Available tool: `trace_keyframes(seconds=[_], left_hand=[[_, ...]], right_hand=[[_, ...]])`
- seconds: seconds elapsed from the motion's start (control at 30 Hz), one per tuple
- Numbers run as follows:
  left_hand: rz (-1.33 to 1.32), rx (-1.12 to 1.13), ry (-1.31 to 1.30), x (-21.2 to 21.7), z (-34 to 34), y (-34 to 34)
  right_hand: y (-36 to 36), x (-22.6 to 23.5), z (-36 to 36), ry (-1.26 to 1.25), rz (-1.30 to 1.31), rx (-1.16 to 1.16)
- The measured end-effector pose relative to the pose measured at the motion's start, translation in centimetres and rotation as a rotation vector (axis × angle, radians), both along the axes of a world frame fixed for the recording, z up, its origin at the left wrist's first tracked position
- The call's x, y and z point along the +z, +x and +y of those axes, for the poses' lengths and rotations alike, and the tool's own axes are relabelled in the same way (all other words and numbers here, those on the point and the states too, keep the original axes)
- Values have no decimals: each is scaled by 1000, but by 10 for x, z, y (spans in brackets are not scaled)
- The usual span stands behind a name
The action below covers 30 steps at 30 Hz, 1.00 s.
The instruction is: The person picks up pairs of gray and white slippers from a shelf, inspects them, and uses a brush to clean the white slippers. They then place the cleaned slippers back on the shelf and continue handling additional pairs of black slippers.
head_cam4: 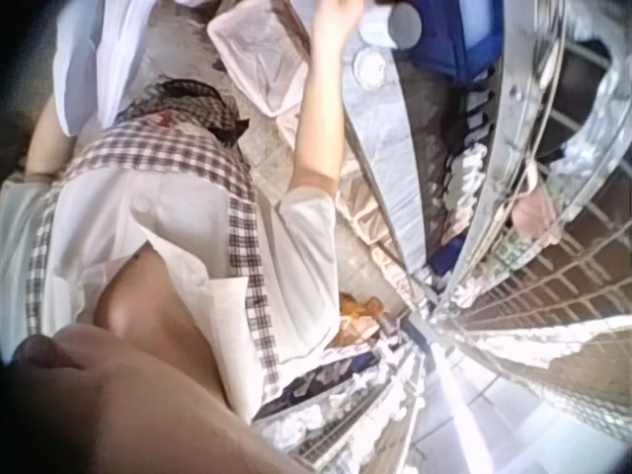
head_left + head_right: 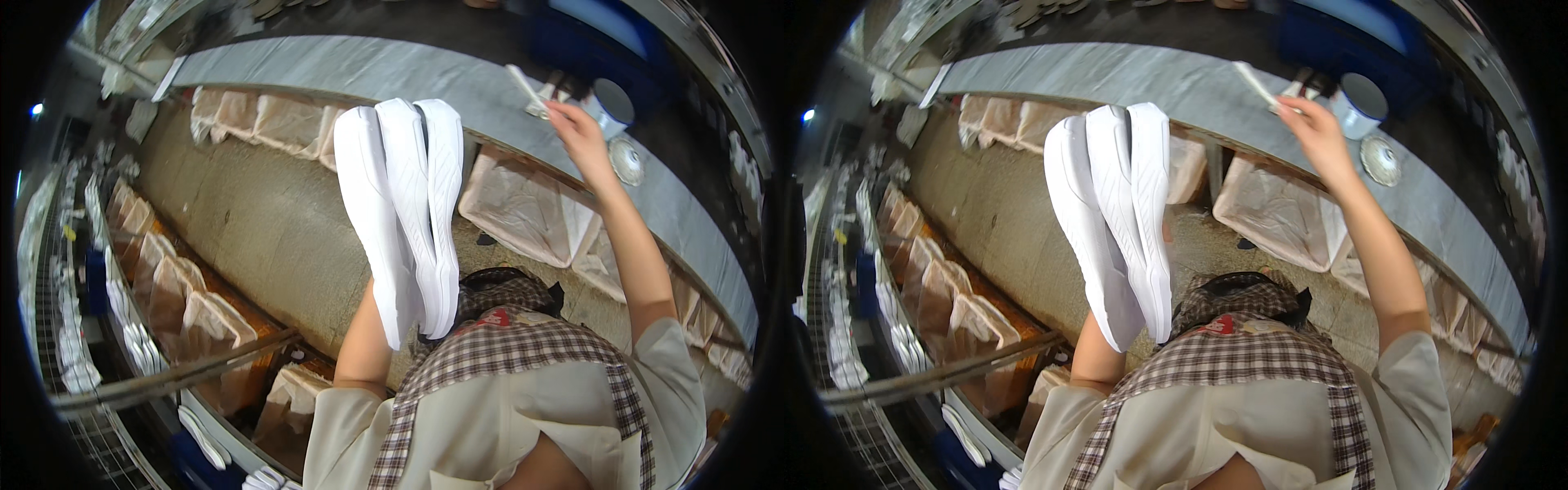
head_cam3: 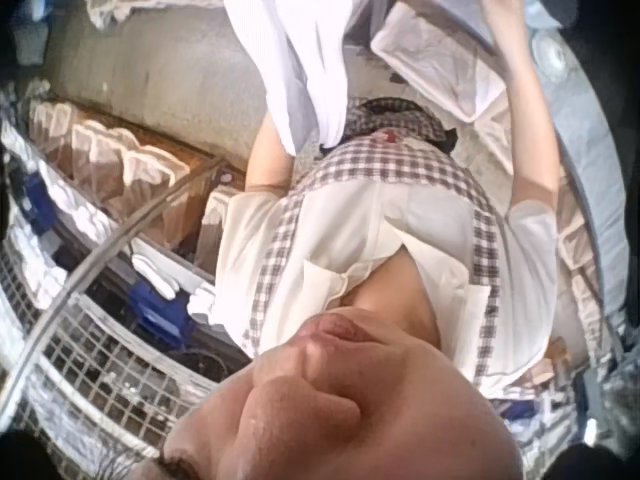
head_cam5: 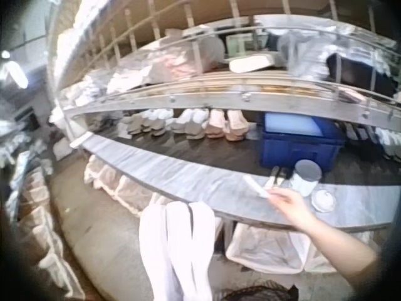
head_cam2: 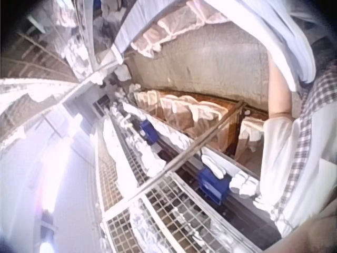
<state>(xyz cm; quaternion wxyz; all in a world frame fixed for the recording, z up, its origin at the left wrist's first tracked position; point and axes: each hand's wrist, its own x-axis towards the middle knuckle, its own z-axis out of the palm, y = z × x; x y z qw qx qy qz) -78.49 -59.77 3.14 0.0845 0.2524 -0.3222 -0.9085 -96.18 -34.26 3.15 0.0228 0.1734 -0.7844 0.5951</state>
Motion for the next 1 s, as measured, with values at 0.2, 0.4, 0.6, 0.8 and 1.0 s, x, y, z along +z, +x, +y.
trace_keyframes(seconds=[0.2,0.4,0.6,0.8,1.0], left_hand=[[27,59,14,-18,-28,19],[48,65,20,-24,-39,21],[64,34,18,-20,-39,8],[75,-25,11,-15,-36,-2],[83,-36,3,-18,-47,5]], right_hand=[[22,-13,28,-115,-489,-214],[34,-12,26,-115,-397,-212],[110,43,-48,94,340,247],[121,69,-100,524,657,220],[120,66,-102,459,698,438]])
